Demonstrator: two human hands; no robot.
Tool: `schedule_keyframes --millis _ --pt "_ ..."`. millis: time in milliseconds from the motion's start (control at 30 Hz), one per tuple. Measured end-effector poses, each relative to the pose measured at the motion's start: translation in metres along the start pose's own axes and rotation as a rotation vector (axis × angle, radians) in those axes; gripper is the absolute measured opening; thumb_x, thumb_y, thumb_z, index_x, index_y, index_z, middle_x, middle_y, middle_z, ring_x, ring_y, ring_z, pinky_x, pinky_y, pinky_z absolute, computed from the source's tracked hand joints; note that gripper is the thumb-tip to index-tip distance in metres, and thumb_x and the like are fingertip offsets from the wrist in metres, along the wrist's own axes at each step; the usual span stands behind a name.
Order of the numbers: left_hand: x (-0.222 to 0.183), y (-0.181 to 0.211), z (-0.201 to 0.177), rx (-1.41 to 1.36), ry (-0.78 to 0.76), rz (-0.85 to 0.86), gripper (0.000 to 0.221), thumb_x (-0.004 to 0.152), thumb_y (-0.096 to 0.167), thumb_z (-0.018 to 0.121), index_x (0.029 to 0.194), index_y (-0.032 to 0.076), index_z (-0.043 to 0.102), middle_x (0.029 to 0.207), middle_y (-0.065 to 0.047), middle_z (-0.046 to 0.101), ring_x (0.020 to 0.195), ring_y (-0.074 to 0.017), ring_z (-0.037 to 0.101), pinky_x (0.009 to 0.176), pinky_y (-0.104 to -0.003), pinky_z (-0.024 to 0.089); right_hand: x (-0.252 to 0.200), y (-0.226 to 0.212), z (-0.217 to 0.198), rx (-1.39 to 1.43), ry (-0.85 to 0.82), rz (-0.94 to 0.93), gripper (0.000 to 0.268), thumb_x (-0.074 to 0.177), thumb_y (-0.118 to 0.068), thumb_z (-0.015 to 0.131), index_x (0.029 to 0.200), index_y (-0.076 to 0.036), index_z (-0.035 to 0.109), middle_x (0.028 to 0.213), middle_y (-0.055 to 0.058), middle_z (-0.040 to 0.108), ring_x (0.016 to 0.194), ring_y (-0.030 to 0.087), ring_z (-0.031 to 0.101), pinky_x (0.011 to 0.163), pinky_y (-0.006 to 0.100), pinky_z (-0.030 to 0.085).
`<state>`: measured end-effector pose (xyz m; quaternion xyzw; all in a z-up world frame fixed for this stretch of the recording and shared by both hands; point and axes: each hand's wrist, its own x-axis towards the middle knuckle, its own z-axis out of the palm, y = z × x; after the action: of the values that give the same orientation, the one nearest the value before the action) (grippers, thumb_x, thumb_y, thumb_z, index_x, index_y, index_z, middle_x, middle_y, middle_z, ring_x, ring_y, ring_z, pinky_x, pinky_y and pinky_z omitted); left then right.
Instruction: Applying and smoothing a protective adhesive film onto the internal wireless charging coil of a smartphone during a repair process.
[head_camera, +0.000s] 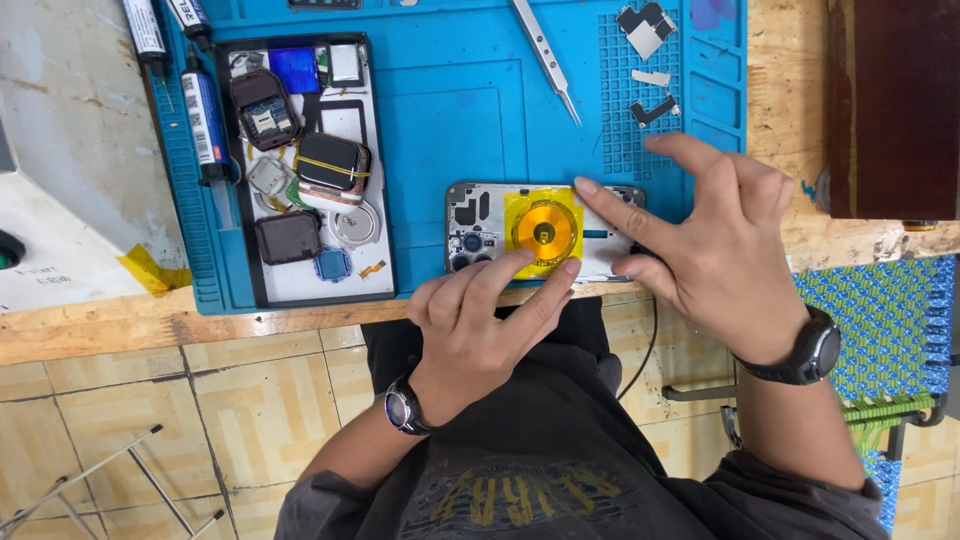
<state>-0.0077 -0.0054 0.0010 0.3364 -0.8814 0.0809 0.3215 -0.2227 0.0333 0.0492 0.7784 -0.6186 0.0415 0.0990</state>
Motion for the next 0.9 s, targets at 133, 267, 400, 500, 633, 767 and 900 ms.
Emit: schedule_keyframes --millis 133,267,400,500,633,767,900 --pt "-0.001 -0.001 0.0 -0.011 0.023 0.001 0.036 0.089 0.052 0.078 0.118 0.038 0.06 0.108 0.008 0.058 0.09 -0.0126 0.048 0.078 -0.03 0.035 -0.003 -0.002 0.001 0.123 -0.048 -0.038 0.065 0.09 -0.06 0.011 0.14 -0.035 0.046 0.134 0.019 0.046 0.103 0.037 0.04 0.086 0.045 0.028" --pt "-0.005 -0.002 -0.002 -0.046 0.014 0.017 0.036 0.09 0.05 0.076 0.118 0.034 0.06 0.109 0.005 0.058 0.091 -0.015 0.048 0.078 -0.031 0.037 -0.003 -0.004 0.003 0.077 -0.007 0.009 0.07 0.09 -0.061 0.01 0.14 -0.033 0.05 0.131 0.019 0.045 0.099 0.037 0.038 0.082 0.045 0.03" --pt "-0.002 0.0 -0.002 -0.062 0.045 0.004 0.032 0.089 0.047 0.077 0.113 0.033 0.063 0.106 0.005 0.058 0.09 -0.0144 0.049 0.077 -0.031 0.037 0.009 -0.005 0.002 0.1 -0.012 -0.111 0.068 0.091 -0.059 0.007 0.144 -0.031 0.041 0.132 0.021 0.048 0.11 0.035 0.045 0.08 0.043 0.026" --pt "-0.004 -0.001 -0.003 -0.044 0.027 -0.012 0.031 0.089 0.049 0.074 0.114 0.035 0.062 0.108 0.006 0.058 0.09 -0.0148 0.049 0.078 -0.032 0.038 0.011 -0.005 0.002 0.117 -0.058 -0.039 0.066 0.088 -0.063 0.009 0.139 -0.043 0.045 0.133 0.016 0.044 0.101 0.036 0.043 0.075 0.045 0.03" --pt "-0.008 -0.005 -0.001 -0.089 0.045 0.032 0.035 0.09 0.046 0.075 0.118 0.028 0.062 0.109 0.005 0.058 0.093 -0.0149 0.047 0.079 -0.031 0.036 0.016 -0.007 -0.006 0.075 -0.029 -0.061 0.068 0.089 -0.061 0.011 0.14 -0.036 0.049 0.134 0.017 0.044 0.1 0.038 0.041 0.076 0.044 0.028" --pt "-0.006 -0.006 -0.001 -0.165 0.09 0.042 0.03 0.089 0.039 0.078 0.11 0.023 0.065 0.107 0.004 0.059 0.094 -0.0148 0.048 0.08 -0.029 0.037 0.03 -0.016 -0.003 0.031 0.037 -0.172 0.061 0.091 -0.061 0.016 0.136 -0.04 0.051 0.129 0.013 0.05 0.093 0.031 0.05 0.075 0.04 0.03" --pt "-0.012 -0.009 -0.01 -0.235 0.083 0.048 0.032 0.091 0.033 0.077 0.118 0.027 0.061 0.106 0.005 0.059 0.093 -0.0132 0.05 0.078 -0.028 0.042 0.026 -0.008 -0.002 0.138 0.006 -0.148 0.062 0.092 -0.056 0.016 0.133 -0.035 0.056 0.13 0.018 0.046 0.102 0.035 0.046 0.082 0.045 0.032"
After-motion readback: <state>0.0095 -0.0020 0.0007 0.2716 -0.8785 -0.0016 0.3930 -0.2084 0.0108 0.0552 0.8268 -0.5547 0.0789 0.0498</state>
